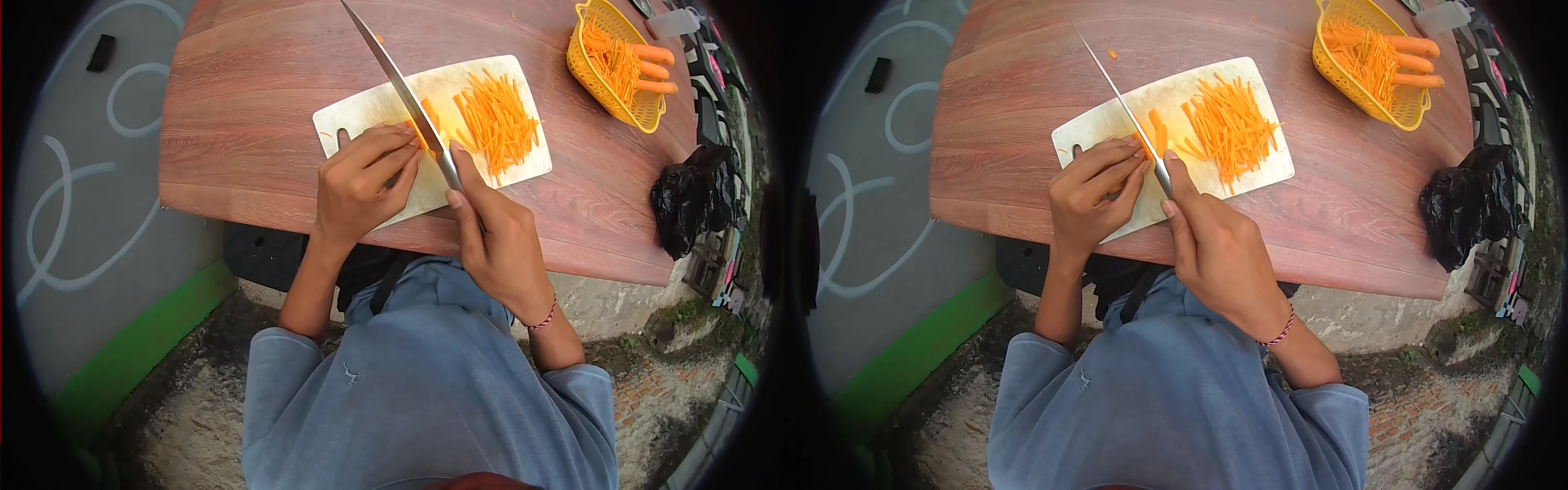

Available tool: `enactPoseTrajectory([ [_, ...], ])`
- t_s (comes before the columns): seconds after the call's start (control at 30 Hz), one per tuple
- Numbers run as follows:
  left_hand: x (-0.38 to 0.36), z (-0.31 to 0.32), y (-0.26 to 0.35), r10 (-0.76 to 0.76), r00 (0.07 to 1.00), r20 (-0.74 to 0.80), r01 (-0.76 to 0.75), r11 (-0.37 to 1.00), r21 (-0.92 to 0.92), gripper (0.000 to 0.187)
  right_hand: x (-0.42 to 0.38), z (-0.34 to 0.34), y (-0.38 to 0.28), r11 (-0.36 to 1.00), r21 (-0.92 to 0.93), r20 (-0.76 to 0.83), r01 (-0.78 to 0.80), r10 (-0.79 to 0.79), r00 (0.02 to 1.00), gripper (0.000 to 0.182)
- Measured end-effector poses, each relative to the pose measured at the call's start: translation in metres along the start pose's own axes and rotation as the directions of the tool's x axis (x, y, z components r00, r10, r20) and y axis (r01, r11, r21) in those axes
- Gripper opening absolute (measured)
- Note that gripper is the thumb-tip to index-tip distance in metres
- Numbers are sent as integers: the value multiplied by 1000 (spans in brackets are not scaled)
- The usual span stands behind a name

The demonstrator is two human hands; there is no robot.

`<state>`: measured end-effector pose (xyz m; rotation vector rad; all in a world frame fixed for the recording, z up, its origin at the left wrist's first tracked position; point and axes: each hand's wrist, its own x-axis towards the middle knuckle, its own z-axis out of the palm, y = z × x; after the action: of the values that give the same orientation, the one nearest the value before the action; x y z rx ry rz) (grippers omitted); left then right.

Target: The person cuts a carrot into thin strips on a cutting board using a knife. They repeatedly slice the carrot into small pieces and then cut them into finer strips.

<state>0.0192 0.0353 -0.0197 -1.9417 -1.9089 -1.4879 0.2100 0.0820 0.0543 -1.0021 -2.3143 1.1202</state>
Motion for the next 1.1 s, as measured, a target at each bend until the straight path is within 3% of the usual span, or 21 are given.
enactPoseTrajectory([
  [0.7,-1,0,0,0,1000,10,0,1000,3,16,-12,17,7,990,-129,-34,52,-57,998,57],
  [0.97,-1,0,-1,3,1000,-10,-3,1000,-3,16,-9,12,5,1000,-18,-33,-10,10,999,53],
  [1.03,0,-4,3,-119,992,35,120,991,-53,20,-8,8,3,1000,-8,-29,-20,20,999,52],
  [1.1,6,-7,1,-93,995,27,94,995,-29,25,-7,6,2,998,38,-26,-45,46,999,50],
])
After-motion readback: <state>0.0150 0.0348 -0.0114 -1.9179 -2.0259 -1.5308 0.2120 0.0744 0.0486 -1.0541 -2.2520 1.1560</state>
